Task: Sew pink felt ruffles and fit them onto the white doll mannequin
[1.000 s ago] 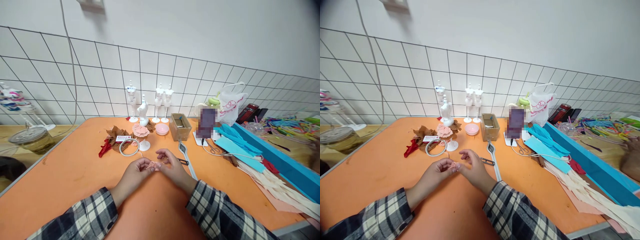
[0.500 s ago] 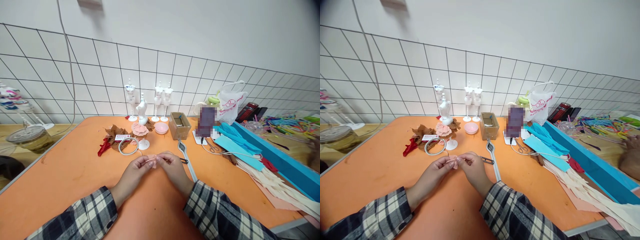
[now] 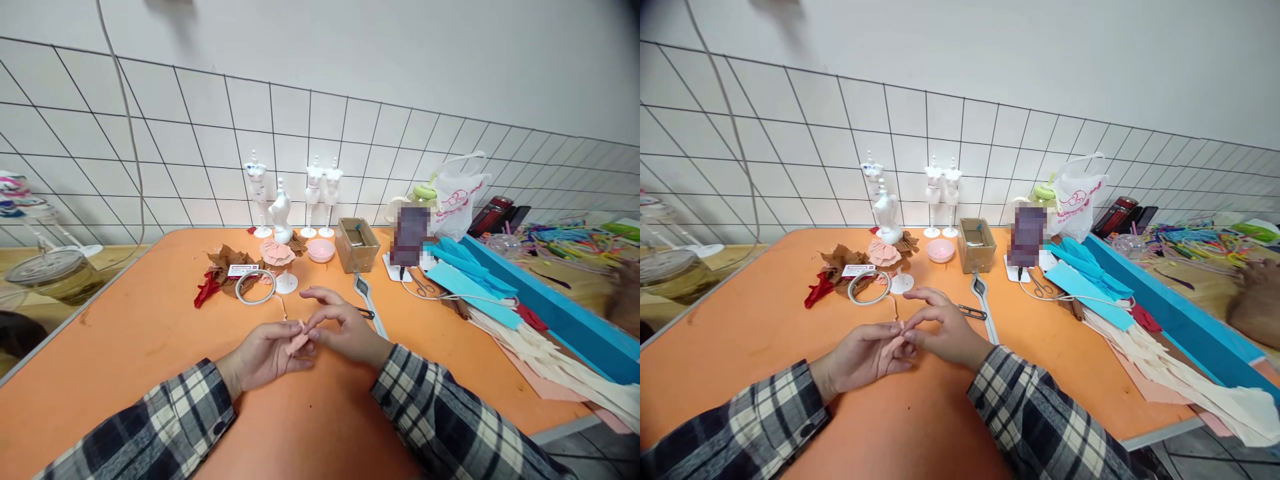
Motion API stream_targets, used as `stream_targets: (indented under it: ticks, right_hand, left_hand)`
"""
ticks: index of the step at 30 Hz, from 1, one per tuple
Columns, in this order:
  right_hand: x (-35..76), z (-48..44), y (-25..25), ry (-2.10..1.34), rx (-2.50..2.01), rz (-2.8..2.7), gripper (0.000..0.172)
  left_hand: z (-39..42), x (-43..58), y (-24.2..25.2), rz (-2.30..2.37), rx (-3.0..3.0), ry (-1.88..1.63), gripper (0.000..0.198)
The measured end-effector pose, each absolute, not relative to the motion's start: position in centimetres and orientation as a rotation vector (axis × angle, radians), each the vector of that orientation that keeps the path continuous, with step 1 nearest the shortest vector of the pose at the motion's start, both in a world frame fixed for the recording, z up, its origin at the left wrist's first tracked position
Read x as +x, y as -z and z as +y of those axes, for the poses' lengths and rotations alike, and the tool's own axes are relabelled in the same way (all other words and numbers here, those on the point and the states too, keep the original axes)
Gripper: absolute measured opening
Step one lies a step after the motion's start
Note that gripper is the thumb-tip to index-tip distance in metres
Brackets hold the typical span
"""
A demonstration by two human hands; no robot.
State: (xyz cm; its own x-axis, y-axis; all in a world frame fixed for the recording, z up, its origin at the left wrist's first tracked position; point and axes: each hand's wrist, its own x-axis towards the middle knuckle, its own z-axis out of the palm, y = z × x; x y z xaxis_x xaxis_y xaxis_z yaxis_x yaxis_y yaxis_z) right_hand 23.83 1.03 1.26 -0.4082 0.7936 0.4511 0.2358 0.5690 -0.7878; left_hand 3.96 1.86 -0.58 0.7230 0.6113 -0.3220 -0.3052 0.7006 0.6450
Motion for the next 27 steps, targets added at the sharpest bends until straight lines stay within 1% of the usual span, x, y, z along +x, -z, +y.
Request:
stream_targets:
  ticks: [5,7,9,13,16,17,20,23,25,27]
  right_hand:
    - [23.6,1.6,-0.5,-0.714,-1.075,-1.834,0.012]
    - [23.4,1.7,-0.1,-0.704,-1.154,-1.822,0.012]
    - [23.3,1.8,0.2,-0.769,-1.188,-1.771,0.014]
    - [23.0,1.7,0.3,-0.942,-1.169,-1.622,0.022]
    - [22.9,1.7,0.1,-1.029,-1.155,-1.545,0.031]
    - [22.9,1.7,0.2,-1.073,-1.138,-1.530,0.030]
    - [22.9,1.9,0.3,-1.172,-1.089,-1.499,0.018]
    - [22.9,2.1,0.6,-1.155,-1.102,-1.488,0.014]
    - [22.9,2.1,0.8,-1.191,-1.092,-1.468,0.016]
    - [22.8,2.0,0.9,-1.296,-1.072,-1.415,0.027]
  left_hand:
    - [2.3,4.4,0.5,0.832,1.239,-0.940,0.031]
    - [2.3,4.5,0.3,0.960,1.463,-0.916,0.033]
    - [2.3,4.6,0.2,1.046,1.562,-0.859,0.030]
    - [2.3,4.7,0.1,1.103,1.572,-0.911,0.029]
    - [2.4,4.6,0.2,1.105,1.567,-0.936,0.028]
    - [2.5,4.5,0.2,1.098,1.570,-0.931,0.027]
    - [2.5,4.3,0.4,1.042,1.567,-0.905,0.028]
    - [2.5,4.3,0.5,1.003,1.538,-0.857,0.030]
    - [2.5,4.3,0.5,1.011,1.527,-0.840,0.031]
    - [2.5,4.3,0.5,1.021,1.528,-0.845,0.031]
